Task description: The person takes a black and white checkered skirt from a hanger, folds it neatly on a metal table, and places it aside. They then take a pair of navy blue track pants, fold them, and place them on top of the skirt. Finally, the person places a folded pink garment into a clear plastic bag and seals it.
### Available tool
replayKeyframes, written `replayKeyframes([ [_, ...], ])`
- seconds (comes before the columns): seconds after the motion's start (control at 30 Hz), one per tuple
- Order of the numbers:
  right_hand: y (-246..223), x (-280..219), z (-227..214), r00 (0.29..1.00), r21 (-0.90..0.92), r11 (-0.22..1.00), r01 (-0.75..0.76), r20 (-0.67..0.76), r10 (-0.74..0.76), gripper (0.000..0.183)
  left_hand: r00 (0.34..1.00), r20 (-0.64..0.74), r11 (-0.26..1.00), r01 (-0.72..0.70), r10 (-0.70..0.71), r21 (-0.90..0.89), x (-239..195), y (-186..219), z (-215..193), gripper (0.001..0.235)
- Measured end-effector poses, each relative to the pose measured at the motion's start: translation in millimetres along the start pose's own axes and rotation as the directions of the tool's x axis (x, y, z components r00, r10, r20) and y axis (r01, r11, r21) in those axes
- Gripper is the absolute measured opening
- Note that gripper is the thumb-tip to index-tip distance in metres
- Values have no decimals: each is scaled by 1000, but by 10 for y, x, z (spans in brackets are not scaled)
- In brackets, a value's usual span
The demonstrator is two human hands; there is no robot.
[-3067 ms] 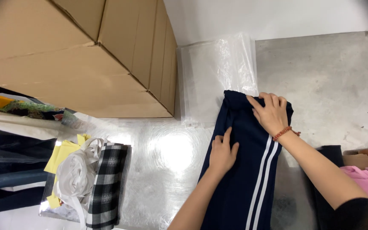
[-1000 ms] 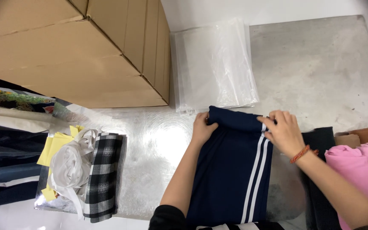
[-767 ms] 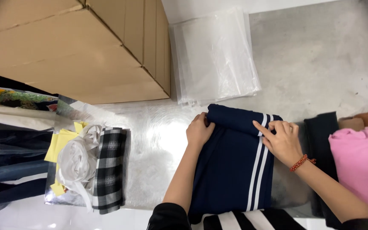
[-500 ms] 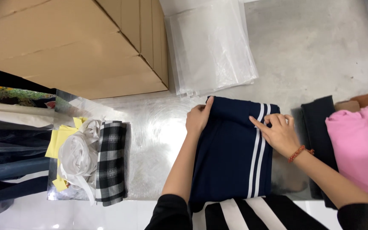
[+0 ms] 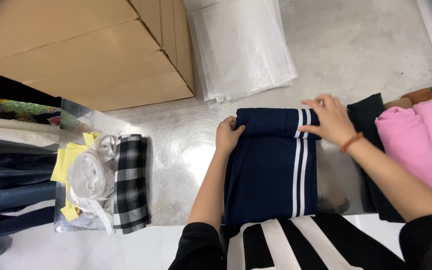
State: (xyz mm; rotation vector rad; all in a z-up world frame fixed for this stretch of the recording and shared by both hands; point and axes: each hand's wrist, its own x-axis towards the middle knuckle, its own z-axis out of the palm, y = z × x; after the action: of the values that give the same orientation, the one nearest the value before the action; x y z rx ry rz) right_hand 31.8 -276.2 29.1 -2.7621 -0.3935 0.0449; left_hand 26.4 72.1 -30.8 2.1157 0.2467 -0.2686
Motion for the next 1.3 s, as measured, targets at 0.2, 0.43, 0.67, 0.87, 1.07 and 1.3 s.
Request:
replayKeyframes([
  [0.2, 93, 317, 88, 876, 84, 974, -210, 458, 149, 125, 999, 40, 994, -19, 24, -104, -33, -305, -12, 30],
  [0.43, -289, -20, 71, 971, -143, 989, 30, 239, 5, 70, 989, 77, 982, -136, 126, 130, -791, 660, -693, 118],
  [0.67, -136, -124, 277, 995, -177, 983, 59, 91, -43, 80, 991, 120, 909, -97, 53, 405, -1054, 143, -429, 114],
  [0.87, -205, -105, 345, 991, -121, 988, 91, -85, -101, 83, 999, -32, 958, -29, 40, 285, -879, -486, -335, 51],
  [1.07, -402, -134, 367, 966, -65, 992, 107, -230, -119, 79, 978, -175, 980, -78, 111, 186, -973, -411, -483, 33],
  [1.3, -587, -485, 472, 927, -221, 960, 174, -292, -235, 97, 945, -94, 915, -275, 314, 296, -1034, -516, -580, 24],
])
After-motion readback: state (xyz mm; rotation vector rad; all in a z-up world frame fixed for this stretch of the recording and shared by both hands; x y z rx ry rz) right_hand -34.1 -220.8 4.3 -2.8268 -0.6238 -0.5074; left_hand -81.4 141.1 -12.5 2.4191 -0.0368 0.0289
